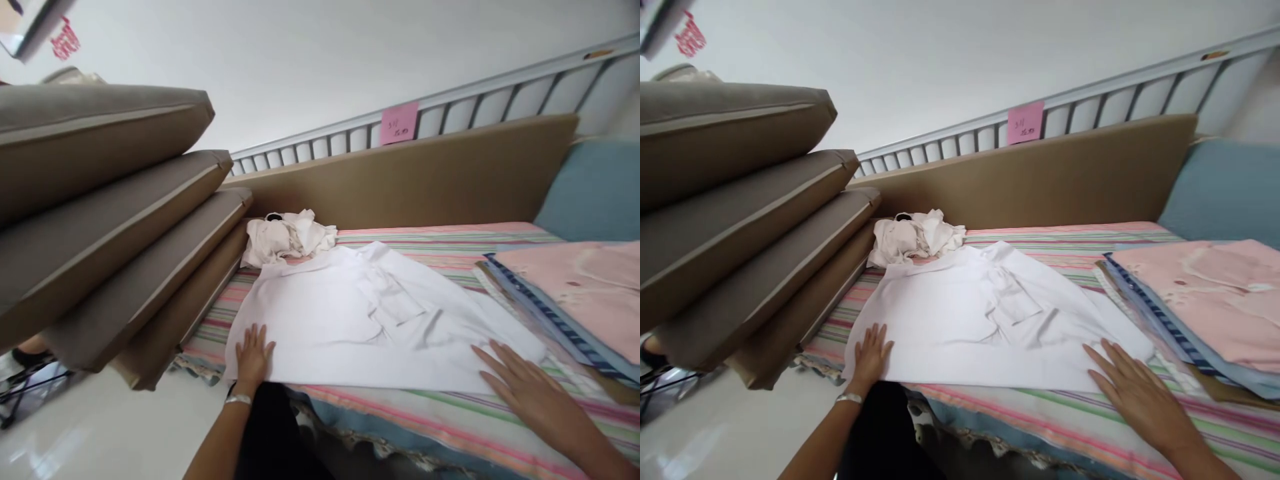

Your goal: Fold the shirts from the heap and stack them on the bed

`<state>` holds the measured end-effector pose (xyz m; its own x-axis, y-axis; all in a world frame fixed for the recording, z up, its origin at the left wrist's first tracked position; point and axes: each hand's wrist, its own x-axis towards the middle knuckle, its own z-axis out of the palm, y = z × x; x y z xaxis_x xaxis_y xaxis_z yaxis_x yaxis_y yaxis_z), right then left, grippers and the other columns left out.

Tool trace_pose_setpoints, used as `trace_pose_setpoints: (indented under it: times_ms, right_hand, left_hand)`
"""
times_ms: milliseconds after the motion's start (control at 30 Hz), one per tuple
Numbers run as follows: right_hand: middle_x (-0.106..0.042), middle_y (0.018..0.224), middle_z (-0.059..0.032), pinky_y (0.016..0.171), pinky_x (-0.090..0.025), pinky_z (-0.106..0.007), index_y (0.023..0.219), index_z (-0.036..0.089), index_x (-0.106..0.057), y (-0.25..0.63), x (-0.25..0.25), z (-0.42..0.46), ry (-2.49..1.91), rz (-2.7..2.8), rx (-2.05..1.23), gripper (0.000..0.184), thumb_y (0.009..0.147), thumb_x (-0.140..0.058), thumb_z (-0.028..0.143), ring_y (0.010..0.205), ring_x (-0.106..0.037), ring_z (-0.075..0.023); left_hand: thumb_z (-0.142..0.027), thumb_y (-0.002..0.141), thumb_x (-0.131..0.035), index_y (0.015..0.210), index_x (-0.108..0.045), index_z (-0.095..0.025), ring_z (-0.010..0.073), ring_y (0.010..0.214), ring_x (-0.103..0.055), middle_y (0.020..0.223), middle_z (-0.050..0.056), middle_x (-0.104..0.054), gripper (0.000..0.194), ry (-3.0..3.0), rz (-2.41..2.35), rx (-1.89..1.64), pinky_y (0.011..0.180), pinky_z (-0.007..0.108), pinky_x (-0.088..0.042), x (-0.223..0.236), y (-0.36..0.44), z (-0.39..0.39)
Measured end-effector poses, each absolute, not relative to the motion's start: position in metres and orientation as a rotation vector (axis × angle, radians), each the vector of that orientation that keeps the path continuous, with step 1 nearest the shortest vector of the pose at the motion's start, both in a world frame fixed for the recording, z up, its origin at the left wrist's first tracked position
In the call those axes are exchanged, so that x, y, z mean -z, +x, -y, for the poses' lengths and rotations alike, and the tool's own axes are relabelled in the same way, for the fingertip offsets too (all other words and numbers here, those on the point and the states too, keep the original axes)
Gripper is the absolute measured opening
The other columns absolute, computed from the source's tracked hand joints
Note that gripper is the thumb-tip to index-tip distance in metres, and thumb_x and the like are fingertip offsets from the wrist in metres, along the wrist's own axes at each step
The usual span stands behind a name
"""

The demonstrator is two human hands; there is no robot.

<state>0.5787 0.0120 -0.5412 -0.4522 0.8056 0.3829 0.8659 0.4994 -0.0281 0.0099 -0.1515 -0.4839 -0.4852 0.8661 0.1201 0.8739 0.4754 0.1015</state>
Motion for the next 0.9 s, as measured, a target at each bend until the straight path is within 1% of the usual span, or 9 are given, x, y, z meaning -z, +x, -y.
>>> trace_pose_setpoints:
  times_ms: [167, 300, 367, 433, 533, 600, 700, 800, 900]
  right_hand:
    - [-0.046, 0.139, -0.009, 0.102, -0.038, -0.044, 0.13, 0.026, -0.052, 0.563, 0.514, -0.001, -1.463, 2.374, 0.294, 0.054, 0.088, -0.032, 0.054, 0.128, -0.042, -0.0239]
    - [-0.043, 0.142, -0.0057, 0.104, -0.035, -0.043, 0.132, 0.03, -0.049, 0.558, 0.504, 0.0, -1.478, 2.325, 0.274, 0.047, 0.09, -0.038, 0.048, 0.13, -0.04, -0.0219]
    - [-0.041, 0.143, -0.0058, 0.105, -0.033, -0.043, 0.133, 0.03, -0.047, 0.557, 0.502, 0.002, -1.471, 2.305, 0.246, 0.046, 0.09, -0.04, 0.046, 0.13, -0.039, -0.0219]
    - [-0.041, 0.143, -0.0062, 0.106, -0.032, -0.043, 0.134, 0.03, -0.046, 0.557, 0.5, 0.003, -1.473, 2.298, 0.222, 0.046, 0.091, -0.041, 0.044, 0.131, -0.038, -0.0222]
    - [-0.039, 0.144, -0.007, 0.105, -0.033, -0.044, 0.136, 0.03, -0.044, 0.557, 0.497, 0.005, -1.487, 2.305, 0.208, 0.047, 0.091, -0.041, 0.043, 0.132, -0.037, -0.023]
    - [-0.039, 0.144, -0.0071, 0.105, -0.033, -0.044, 0.137, 0.03, -0.043, 0.557, 0.496, 0.006, -1.49, 2.3, 0.203, 0.047, 0.091, -0.042, 0.041, 0.132, -0.037, -0.0231]
    - [-0.038, 0.145, -0.0061, 0.106, -0.032, -0.045, 0.136, 0.032, -0.043, 0.556, 0.494, 0.007, -1.495, 2.267, 0.176, 0.046, 0.091, -0.043, 0.04, 0.132, -0.037, -0.0232]
    - [-0.037, 0.145, -0.0064, 0.106, -0.032, -0.045, 0.136, 0.032, -0.044, 0.557, 0.492, 0.008, -1.493, 2.247, 0.13, 0.046, 0.09, -0.044, 0.04, 0.132, -0.036, -0.0238]
    - [-0.036, 0.146, -0.0067, 0.107, -0.031, -0.045, 0.136, 0.031, -0.043, 0.557, 0.49, 0.008, -1.483, 2.237, 0.09, 0.047, 0.09, -0.044, 0.04, 0.133, -0.034, -0.0239]
  left_hand:
    - [-0.048, 0.09, -0.023, 0.142, -0.03, -0.025, 0.0319, 0.139, -0.018, 0.152, 0.009, -0.023, 0.057, -1.549, 2.679, 0.299, 0.104, 0.064, -0.022, 0.49, -0.011, 0.148]
    - [-0.047, 0.089, -0.026, 0.138, -0.037, -0.019, 0.0393, 0.134, -0.028, 0.147, 0.016, -0.033, 0.058, -1.465, 2.628, 0.335, 0.096, 0.07, -0.027, 0.484, -0.004, 0.119]
    - [-0.042, 0.089, -0.026, 0.134, -0.042, -0.013, 0.0375, 0.132, -0.032, 0.143, 0.019, -0.038, 0.056, -1.608, 2.446, 0.404, 0.098, 0.064, -0.032, 0.471, 0.026, 0.092]
    - [-0.038, 0.089, -0.029, 0.13, -0.046, -0.011, 0.0298, 0.13, -0.038, 0.138, 0.018, -0.045, 0.052, -1.932, 2.22, 0.488, 0.103, 0.05, -0.036, 0.455, 0.077, 0.06]
    - [-0.036, 0.089, -0.034, 0.126, -0.05, -0.015, 0.0218, 0.126, -0.045, 0.134, 0.012, -0.052, 0.046, -2.411, 1.97, 0.532, 0.108, 0.037, -0.033, 0.433, 0.173, 0.009]
    - [-0.033, 0.09, -0.033, 0.127, -0.049, -0.014, 0.0219, 0.125, -0.045, 0.135, 0.013, -0.05, 0.045, -2.529, 1.945, 0.471, 0.107, 0.036, -0.034, 0.422, 0.233, -0.021]
    - [-0.034, 0.087, -0.041, 0.127, -0.047, -0.01, 0.0272, 0.12, -0.049, 0.132, 0.019, -0.05, 0.047, -2.505, 2.084, 0.245, 0.098, 0.039, -0.04, 0.416, 0.292, -0.053]
    - [-0.032, 0.083, -0.048, 0.114, -0.055, -0.007, 0.0302, 0.107, -0.057, 0.116, 0.023, -0.058, 0.041, -2.455, 2.164, 0.106, 0.086, 0.041, -0.045, 0.422, 0.313, -0.071]
    - [-0.018, 0.084, -0.039, 0.102, -0.061, -0.009, 0.0258, 0.097, -0.061, 0.103, 0.02, -0.064, 0.029, -2.453, 2.153, 0.119, 0.083, 0.037, -0.045, 0.423, 0.306, -0.082]
